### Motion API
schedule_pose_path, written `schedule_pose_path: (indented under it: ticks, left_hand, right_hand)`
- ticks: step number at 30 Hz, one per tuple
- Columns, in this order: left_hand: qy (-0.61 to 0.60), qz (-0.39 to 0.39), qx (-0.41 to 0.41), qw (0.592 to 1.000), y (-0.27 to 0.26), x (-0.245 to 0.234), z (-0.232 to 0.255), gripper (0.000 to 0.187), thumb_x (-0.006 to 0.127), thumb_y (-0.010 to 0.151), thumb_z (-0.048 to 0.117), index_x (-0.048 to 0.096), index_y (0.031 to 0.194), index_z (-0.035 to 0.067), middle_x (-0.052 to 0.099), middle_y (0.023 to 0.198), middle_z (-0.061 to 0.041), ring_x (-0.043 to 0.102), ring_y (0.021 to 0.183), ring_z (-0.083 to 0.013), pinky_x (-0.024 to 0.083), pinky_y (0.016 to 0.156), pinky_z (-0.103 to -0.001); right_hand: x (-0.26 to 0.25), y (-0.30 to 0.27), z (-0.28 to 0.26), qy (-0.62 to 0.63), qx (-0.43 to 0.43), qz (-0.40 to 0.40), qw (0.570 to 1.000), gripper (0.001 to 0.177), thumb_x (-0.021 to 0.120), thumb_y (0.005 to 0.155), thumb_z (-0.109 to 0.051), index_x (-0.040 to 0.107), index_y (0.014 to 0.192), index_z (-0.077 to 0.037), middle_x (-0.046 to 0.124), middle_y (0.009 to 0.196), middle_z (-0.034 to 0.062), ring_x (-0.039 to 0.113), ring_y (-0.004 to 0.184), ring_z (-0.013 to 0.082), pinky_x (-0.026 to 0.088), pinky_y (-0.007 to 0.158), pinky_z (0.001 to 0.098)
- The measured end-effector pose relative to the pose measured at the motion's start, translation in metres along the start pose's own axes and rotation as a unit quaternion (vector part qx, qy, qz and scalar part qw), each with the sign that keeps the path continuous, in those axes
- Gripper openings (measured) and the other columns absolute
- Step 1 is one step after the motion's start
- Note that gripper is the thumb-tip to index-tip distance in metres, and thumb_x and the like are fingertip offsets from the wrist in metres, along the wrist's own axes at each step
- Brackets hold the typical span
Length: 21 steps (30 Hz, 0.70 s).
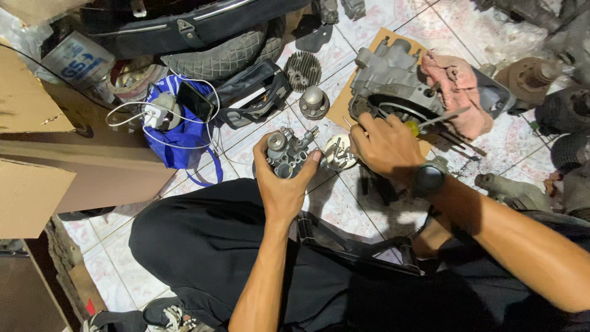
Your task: The person sits on the floor and uses a screwdriver to disassemble a small mechanical component. They then use a wire brush to clean a small metal rod and place it on the floor.
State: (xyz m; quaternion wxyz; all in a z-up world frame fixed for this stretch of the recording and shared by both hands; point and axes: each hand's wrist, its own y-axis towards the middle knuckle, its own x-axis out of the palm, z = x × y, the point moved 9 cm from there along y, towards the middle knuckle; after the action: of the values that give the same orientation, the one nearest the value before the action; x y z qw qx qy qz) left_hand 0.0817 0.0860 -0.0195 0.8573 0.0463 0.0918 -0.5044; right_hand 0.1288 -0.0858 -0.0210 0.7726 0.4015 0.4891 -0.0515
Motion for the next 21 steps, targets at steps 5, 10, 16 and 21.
schedule_pose_path:
  ticks: [5,10,16,21]
  left_hand:
    - [0.009,-0.032,-0.011,0.999,-0.007,0.01,0.004,0.079,0.088,0.058,0.028,0.048,0.122,0.007,0.057,0.107,-0.016,0.059,0.103,-0.0276,0.044,0.095,-0.043]
    - [0.06,-0.101,0.027,0.993,-0.013,0.029,0.011,0.075,0.083,0.064,0.026,0.044,0.126,0.009,0.058,0.112,-0.019,0.058,0.11,-0.0408,0.042,0.094,-0.052]
    - [0.058,-0.154,0.087,0.982,-0.021,0.048,0.032,0.068,0.078,0.068,0.011,0.045,0.127,0.005,0.058,0.115,-0.024,0.055,0.114,-0.0424,0.041,0.096,-0.053]
    - [0.017,-0.175,0.089,0.98,-0.024,0.059,0.027,0.071,0.08,0.061,0.011,0.05,0.125,0.012,0.061,0.111,-0.019,0.06,0.107,-0.0388,0.05,0.089,-0.048]
  right_hand:
    - [-0.068,0.019,-0.004,0.002,-0.069,0.043,0.997,0.02,0.05,0.092,-0.019,0.058,0.079,-0.006,0.047,0.075,0.0073,0.05,0.053,0.0211,0.044,0.059,0.0322]
    - [-0.111,0.024,-0.008,-0.002,-0.079,0.051,0.996,0.02,0.049,0.093,-0.018,0.059,0.08,-0.006,0.052,0.076,0.0087,0.05,0.056,0.0215,0.044,0.06,0.0309]
    - [-0.124,0.02,-0.008,0.016,-0.053,0.059,0.997,0.016,0.055,0.091,-0.018,0.061,0.081,-0.007,0.056,0.078,0.0107,0.052,0.057,0.0226,0.044,0.06,0.032]
    - [-0.128,0.027,-0.013,0.014,-0.077,0.039,0.996,0.021,0.059,0.09,-0.028,0.064,0.082,-0.01,0.057,0.079,0.0067,0.052,0.056,0.0161,0.044,0.062,0.029]
